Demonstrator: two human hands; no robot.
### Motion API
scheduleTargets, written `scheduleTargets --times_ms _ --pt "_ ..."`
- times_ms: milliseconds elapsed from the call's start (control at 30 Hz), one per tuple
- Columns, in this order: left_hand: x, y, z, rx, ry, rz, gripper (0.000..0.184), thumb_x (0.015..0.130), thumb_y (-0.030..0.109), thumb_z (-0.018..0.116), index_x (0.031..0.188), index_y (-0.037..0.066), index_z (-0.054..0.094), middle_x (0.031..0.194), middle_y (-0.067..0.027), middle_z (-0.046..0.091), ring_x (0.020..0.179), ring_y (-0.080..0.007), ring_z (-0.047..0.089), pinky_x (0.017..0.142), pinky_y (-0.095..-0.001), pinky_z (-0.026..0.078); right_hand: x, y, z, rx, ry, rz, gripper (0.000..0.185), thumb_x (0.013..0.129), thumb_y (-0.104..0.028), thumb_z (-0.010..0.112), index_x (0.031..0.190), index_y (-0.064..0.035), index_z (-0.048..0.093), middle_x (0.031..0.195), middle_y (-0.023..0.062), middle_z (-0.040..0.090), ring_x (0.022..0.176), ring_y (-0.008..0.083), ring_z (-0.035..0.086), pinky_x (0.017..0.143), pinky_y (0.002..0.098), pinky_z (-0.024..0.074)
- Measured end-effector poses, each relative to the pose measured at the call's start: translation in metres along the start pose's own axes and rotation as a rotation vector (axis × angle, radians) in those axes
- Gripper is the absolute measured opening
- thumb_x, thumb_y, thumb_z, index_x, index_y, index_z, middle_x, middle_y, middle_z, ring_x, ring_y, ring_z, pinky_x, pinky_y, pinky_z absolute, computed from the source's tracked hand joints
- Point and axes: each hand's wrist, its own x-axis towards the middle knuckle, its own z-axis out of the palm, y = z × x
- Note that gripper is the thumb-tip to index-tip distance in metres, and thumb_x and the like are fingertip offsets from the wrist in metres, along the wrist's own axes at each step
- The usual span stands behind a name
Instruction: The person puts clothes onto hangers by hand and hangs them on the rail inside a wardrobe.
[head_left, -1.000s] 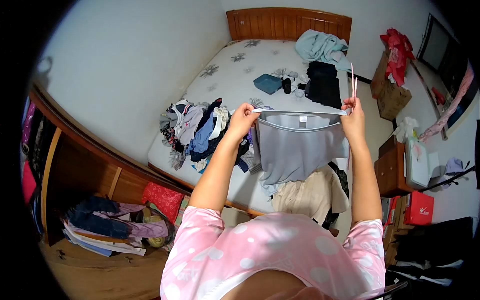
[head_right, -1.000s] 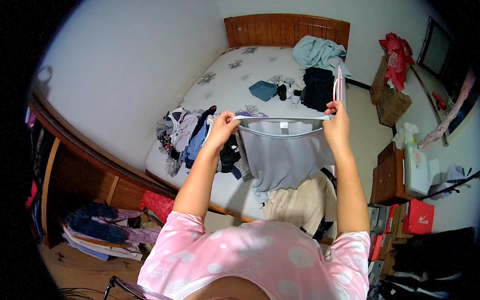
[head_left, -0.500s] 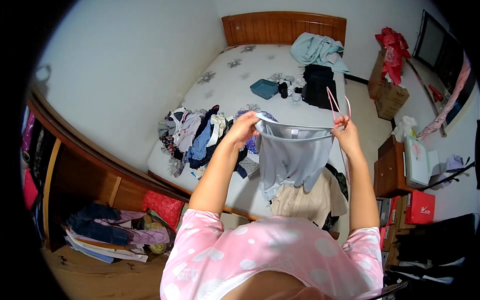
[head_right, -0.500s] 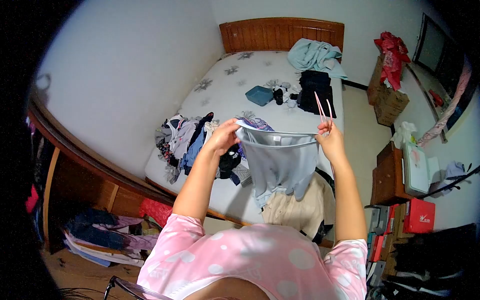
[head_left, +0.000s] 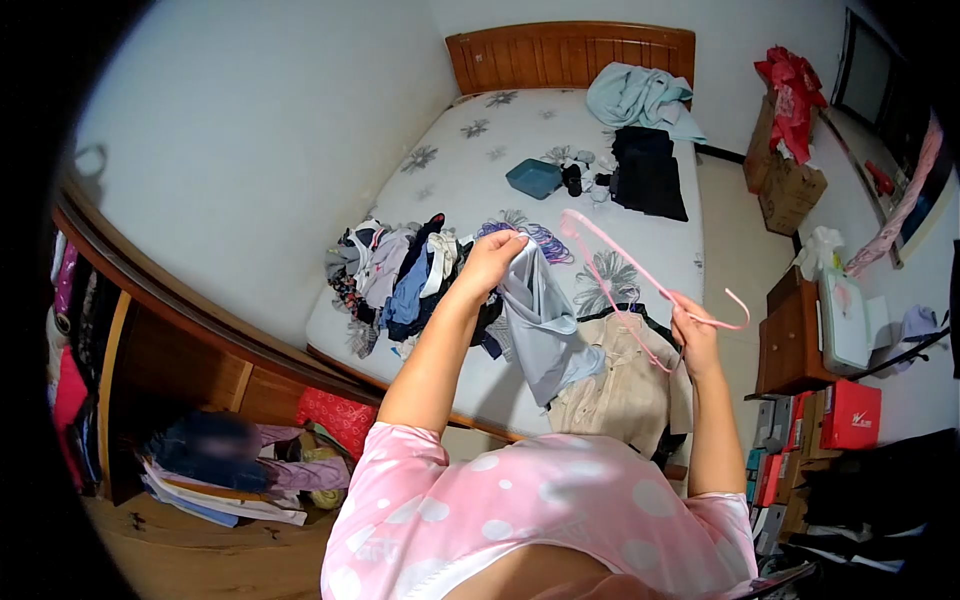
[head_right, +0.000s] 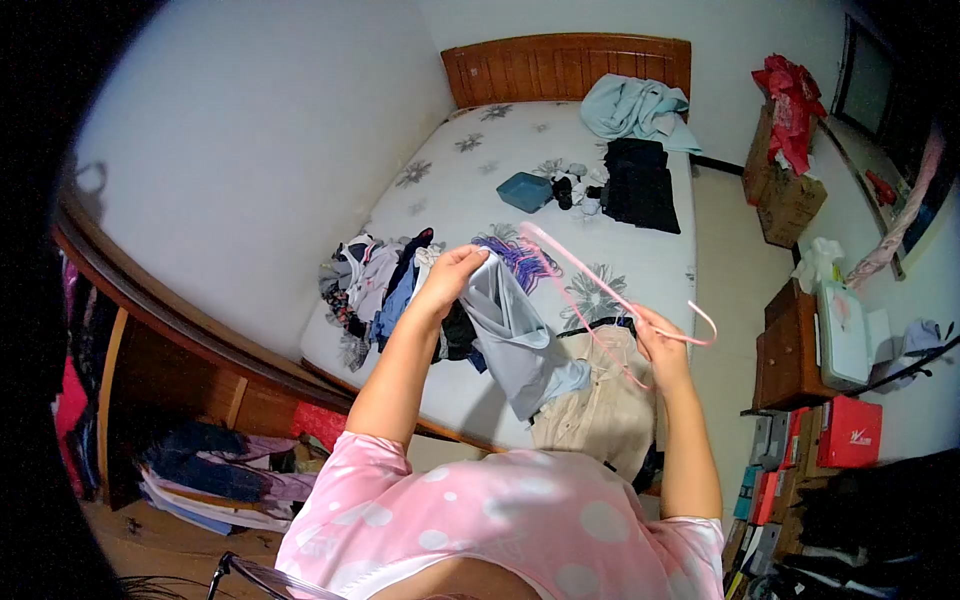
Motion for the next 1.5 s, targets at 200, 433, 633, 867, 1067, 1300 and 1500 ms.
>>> scheduleTargets --times_ms 200,433,633,867,1067,1300,1500 --pt "0.0 0.002 -0.001 0.049 0.044 0.069 0.018 0.089 0.02 0.056 0.09 0.005 0.065 0.08 0.0032 0.063 0.072 -0.0039 0.053 0.067 -0.0192 0.04 -0.012 0.001 0.006 -0.113 -0.174 0.103 0.028 0.09 -0.018 0.055 0.112 -0.0035 0.062 0.068 -0.0082 0.046 0.054 0.0022 0.032 0.046 0.0193 0.0251" --pt "-0.025 0.017 0.033 0.522 0.079 0.394 0.023 0.085 0.022 0.059 0.097 0.003 0.065 0.08 -0.0082 0.066 0.072 -0.0138 0.06 0.067 -0.0268 0.047 -0.005 0.008 0.049 -0.076 -0.171 0.154 0.022 0.091 -0.019 0.054 0.107 -0.0046 0.06 0.065 -0.0092 0.043 0.056 0.0016 0.033 0.048 0.0192 0.0253" --pt "-0.055 0.018 0.073 1.078 -0.109 0.827 0.023 0.078 0.017 0.064 0.101 0.012 0.065 0.082 -0.0096 0.064 0.074 -0.028 0.062 0.063 -0.0351 0.05 0.006 0.02 0.086 0.044 -0.101 0.063 0.01 0.092 -0.014 0.052 0.095 -0.0048 0.054 0.062 -0.0074 0.039 0.055 0.0012 0.032 0.047 0.0198 0.024" --pt "-0.085 0.011 0.093 1.022 -0.257 1.091 0.037 0.075 0.016 0.066 0.111 0.015 0.059 0.086 -0.0039 0.058 0.08 -0.024 0.058 0.069 -0.0348 0.046 0.005 0.023 0.089 0.135 0.022 -0.015 0.01 0.091 -0.011 0.054 0.097 -0.0021 0.054 0.07 -0.0061 0.048 0.061 0.0006 0.039 0.052 0.0168 0.0301" --pt "-0.042 0.039 0.038 1.294 0.082 1.031 0.027 0.076 0.03 0.066 0.097 0.014 0.063 0.093 -0.0035 0.059 0.092 -0.0234 0.057 0.089 -0.0416 0.039 -0.002 0.015 0.079 -0.058 0.031 -0.127 0.014 0.09 -0.012 0.055 0.089 0.0006 0.059 0.073 -0.0051 0.051 0.063 0.002 0.042 0.053 0.0195 0.0334" --pt "-0.043 0.019 0.038 1.231 -0.096 0.898 0.023 0.079 0.031 0.063 0.074 0.009 0.059 0.07 -0.007 0.057 0.065 -0.0263 0.058 0.054 -0.036 0.045 0.013 0.009 0.06 -0.421 0.135 -0.317 0.019 0.093 -0.021 0.047 0.094 -0.0026 0.053 0.07 0.0071 0.056 0.063 0.0185 0.055 0.058 0.0297 0.0412" --pt "-0.043 0.011 0.069 1.129 -0.108 0.882 0.02 0.081 0.029 0.062 0.08 0.009 0.06 0.073 -0.0076 0.06 0.069 -0.0267 0.061 0.057 -0.0356 0.047 0.018 -0.018 0.078 -0.622 0.051 -0.385 0.025 0.091 -0.025 0.049 0.1 -0.0022 0.053 0.099 0.0138 0.06 0.09 0.032 0.058 0.079 0.0394 0.0441"
